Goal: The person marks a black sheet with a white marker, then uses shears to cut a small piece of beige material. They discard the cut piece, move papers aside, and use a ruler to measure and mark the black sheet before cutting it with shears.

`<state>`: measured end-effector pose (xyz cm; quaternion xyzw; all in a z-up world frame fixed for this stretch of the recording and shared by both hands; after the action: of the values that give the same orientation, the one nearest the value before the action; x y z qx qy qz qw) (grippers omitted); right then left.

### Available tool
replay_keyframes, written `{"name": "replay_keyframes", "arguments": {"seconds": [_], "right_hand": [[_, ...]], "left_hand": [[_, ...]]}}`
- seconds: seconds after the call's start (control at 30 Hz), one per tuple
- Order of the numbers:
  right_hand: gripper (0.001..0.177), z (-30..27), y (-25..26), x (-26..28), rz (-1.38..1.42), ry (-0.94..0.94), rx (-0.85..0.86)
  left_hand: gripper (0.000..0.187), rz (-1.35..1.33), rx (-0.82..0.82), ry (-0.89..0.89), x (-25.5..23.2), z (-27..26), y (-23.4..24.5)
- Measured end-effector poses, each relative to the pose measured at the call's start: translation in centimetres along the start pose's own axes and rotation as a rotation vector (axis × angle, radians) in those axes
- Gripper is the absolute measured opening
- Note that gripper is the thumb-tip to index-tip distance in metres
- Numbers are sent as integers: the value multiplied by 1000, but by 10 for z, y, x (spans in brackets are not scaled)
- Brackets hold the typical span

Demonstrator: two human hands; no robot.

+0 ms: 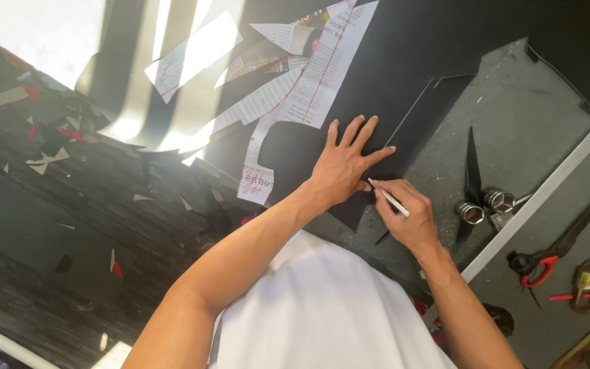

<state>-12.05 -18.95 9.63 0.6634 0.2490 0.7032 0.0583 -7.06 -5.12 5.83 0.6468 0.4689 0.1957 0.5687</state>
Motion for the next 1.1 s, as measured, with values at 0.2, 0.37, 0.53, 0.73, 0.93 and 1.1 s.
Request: {"name": "replay_keyframes", "arguments": {"seconds": [0.2,0.37,0.53,0.73,0.93,1.1], "right_hand": [[19,-9,7,-8,-47,-88,-158],[18,-13,9,-9,-37,-116,-107],[18,-19,10,-15,-18,-164,-124],[14,-18,14,-27,-22,-360,-108],[18,17,19,-21,-48,-99,-212],[21,21,15,-18,-35,-102,-90]], "left_hand": [[92,-27,-3,11,-2,0,-5],[92,3,-30,5,-2,1,-4],[94,8,-22,19,0,-1,-4],[103,43,30,55,-2,6,-1],[118,151,123,87,-9,17,-2],[121,186,138,69,-12,24,0]]}}
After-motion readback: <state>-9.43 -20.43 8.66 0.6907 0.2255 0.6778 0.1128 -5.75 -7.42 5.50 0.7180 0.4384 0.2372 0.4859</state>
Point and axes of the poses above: each hand's wrist, its own z-axis towards the middle knuckle, its own y-axis out of the back of the hand, x = y × z, the point moved 5 cm from there along z, towards the middle knuckle, and after that the axes turned 9 degrees about z, right-handed, at the moved point
